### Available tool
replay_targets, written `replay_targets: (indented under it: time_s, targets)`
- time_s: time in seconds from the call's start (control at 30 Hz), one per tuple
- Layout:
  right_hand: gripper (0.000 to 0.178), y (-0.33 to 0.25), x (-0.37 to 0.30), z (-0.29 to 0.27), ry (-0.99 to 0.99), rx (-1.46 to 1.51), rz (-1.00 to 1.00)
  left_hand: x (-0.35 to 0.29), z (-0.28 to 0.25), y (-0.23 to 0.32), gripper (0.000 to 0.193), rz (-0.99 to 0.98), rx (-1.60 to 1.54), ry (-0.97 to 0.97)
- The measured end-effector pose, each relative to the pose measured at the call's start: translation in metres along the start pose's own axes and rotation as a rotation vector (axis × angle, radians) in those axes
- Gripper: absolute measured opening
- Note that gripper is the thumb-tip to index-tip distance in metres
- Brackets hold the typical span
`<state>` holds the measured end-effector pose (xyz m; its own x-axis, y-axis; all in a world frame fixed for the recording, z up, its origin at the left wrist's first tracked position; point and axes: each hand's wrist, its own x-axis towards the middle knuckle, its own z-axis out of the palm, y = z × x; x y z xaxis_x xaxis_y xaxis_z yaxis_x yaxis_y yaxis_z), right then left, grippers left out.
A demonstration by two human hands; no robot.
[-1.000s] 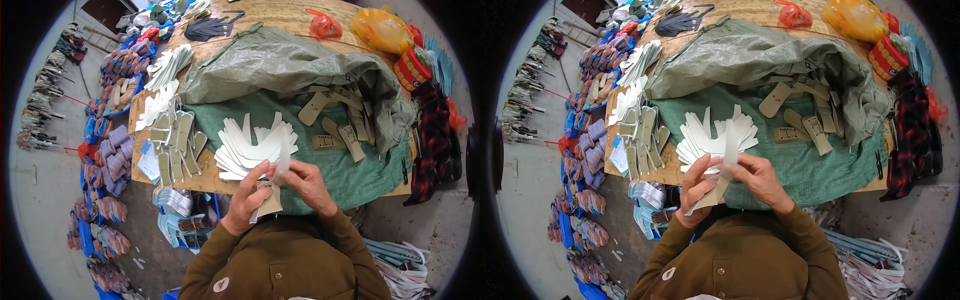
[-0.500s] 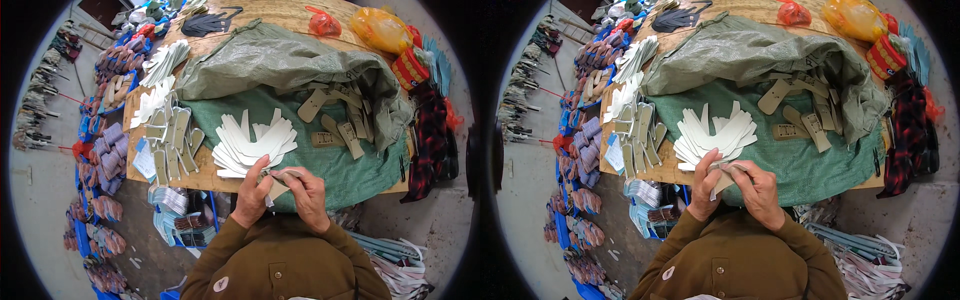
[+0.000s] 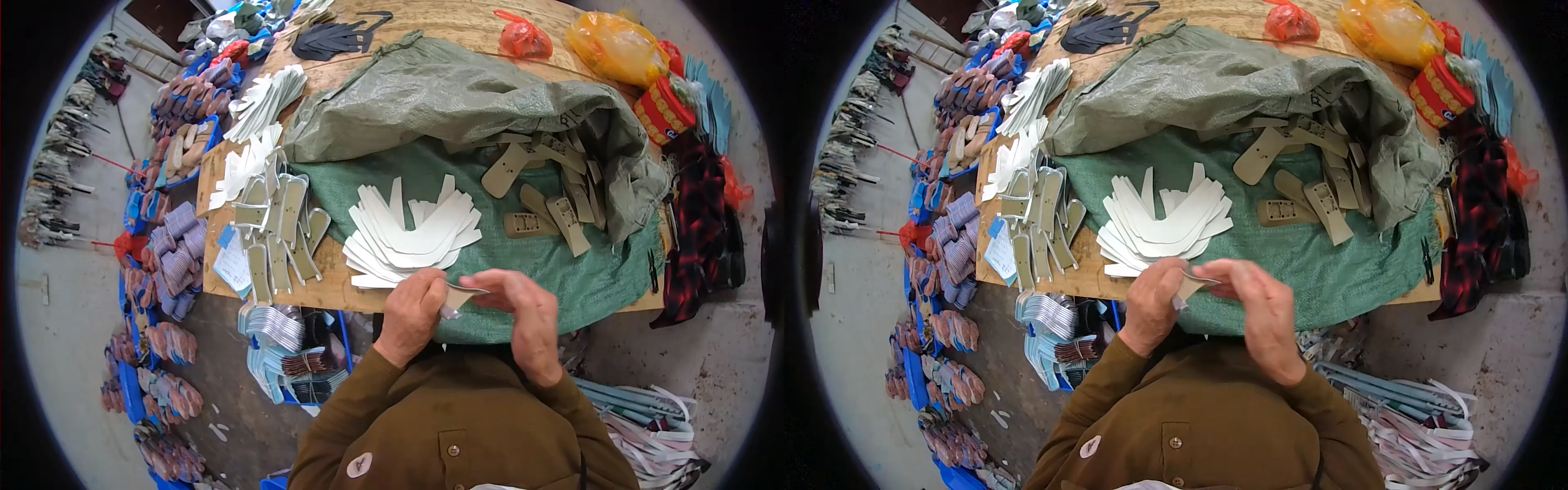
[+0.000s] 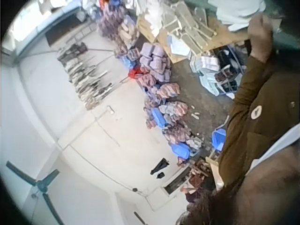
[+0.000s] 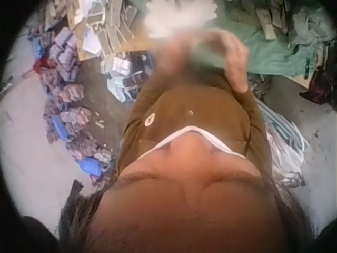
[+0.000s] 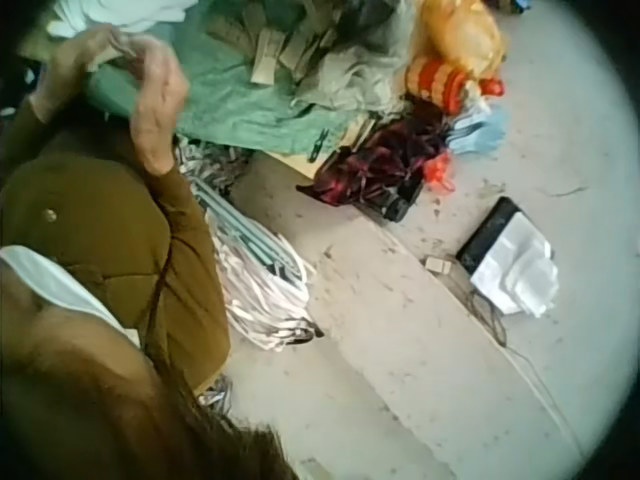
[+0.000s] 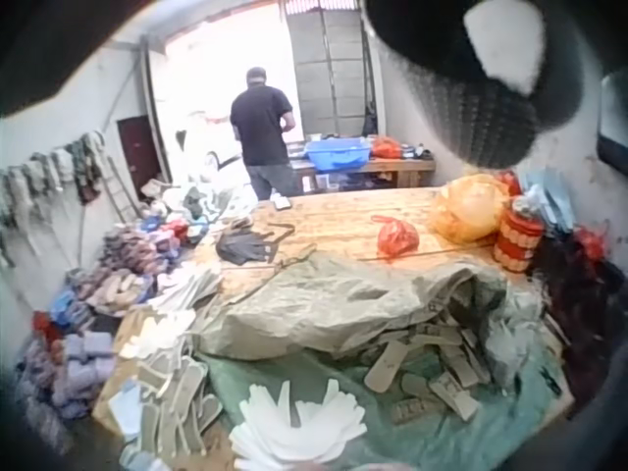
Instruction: The person assembles white gloves by inserting a beige fabric piece into the glove opening and folding the edges over. They handle the gloves one at a time, placing the finished units into a red plastic bag. The person also moves a yellow plastic bag and a green sack on the table to access materials.
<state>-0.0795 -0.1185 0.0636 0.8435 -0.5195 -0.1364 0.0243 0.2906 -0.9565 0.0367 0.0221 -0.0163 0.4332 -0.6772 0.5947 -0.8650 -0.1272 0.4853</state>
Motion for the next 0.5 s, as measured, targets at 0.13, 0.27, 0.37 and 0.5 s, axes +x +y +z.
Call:
replay_targets:
  time_s: [0.13,0.27,0.37,0.5]
  targets:
    - [0.032,-0.008,0.013,-0.02,0.013,0.111,-0.045,-0.004,-0.003,0.004,0.025,-0.293,-0.245,-0.046]
    - [0.021,0.031,0.037,-0.028,-0.246,0.009,0.092,0.011,-0.015,0.024,0.029,-0.682,-0.654,-0.215]
    - [0.014,0.042,0.039,-0.02,-0.321,0.117,0.171,0.015,-0.016,0.031,0.034,-0.705,-0.819,-0.295]
    - [0.022,0.043,0.04,-0.026,-0.276,0.11,0.229,0.002,-0.015,0.034,0.037,-0.748,-0.945,-0.449]
